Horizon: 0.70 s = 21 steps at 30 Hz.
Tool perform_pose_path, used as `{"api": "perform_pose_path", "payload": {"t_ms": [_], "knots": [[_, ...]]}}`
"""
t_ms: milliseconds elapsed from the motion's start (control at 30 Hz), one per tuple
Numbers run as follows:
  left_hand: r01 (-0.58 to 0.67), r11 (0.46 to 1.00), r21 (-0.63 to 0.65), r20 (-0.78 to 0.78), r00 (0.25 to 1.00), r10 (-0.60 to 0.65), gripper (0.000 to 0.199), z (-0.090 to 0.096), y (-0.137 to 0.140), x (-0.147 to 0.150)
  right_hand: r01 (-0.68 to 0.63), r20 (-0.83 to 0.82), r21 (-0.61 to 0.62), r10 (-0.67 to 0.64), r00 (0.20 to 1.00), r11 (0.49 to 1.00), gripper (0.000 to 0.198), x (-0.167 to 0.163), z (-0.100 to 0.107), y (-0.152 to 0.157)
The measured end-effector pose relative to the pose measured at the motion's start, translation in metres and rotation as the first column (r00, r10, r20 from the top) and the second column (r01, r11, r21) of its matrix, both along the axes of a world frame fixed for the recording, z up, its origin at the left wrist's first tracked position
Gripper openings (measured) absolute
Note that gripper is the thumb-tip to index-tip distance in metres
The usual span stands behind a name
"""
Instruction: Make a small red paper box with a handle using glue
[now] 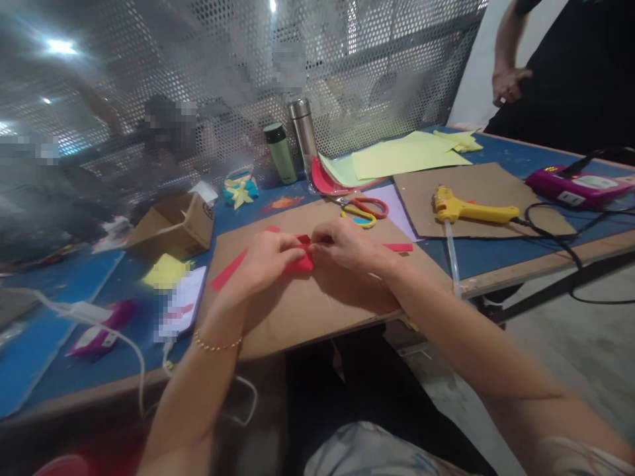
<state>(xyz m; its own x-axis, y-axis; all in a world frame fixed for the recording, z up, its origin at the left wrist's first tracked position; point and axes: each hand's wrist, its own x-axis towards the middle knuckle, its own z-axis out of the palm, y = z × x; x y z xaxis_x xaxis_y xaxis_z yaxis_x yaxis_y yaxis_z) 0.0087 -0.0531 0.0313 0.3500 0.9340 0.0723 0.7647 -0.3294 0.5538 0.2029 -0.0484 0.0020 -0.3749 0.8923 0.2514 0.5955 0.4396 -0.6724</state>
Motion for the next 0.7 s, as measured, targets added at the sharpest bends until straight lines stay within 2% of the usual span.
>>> {"api": "perform_pose_path", "payload": {"t_ms": [267, 467, 700], "knots": [[-0.007, 0.998, -0.063, 0.006, 1.0, 0.007, 0.021, 0.0035, -0.0023, 0.0023, -0.01, 0.004, 0.03, 0.01, 1.0, 0.999, 0.018, 0.0009, -0.0032, 0.0024], [-0.005, 1.0, -0.024, -0.009, 1.0, 0.005, 0.02, 0.0052, -0.0051, 0.0029, -0.017, 0.012, 0.021, 0.017, 1.0, 1.0, 0.018, 0.0008, -0.0034, 0.0022], [-0.019, 0.999, -0.036, 0.011, 1.0, 0.019, 0.024, 0.0041, -0.0058, 0.006, -0.001, 0.005, 0.028, 0.001, 1.0, 1.0, 0.017, -0.0001, -0.0053, 0.0042]]}}
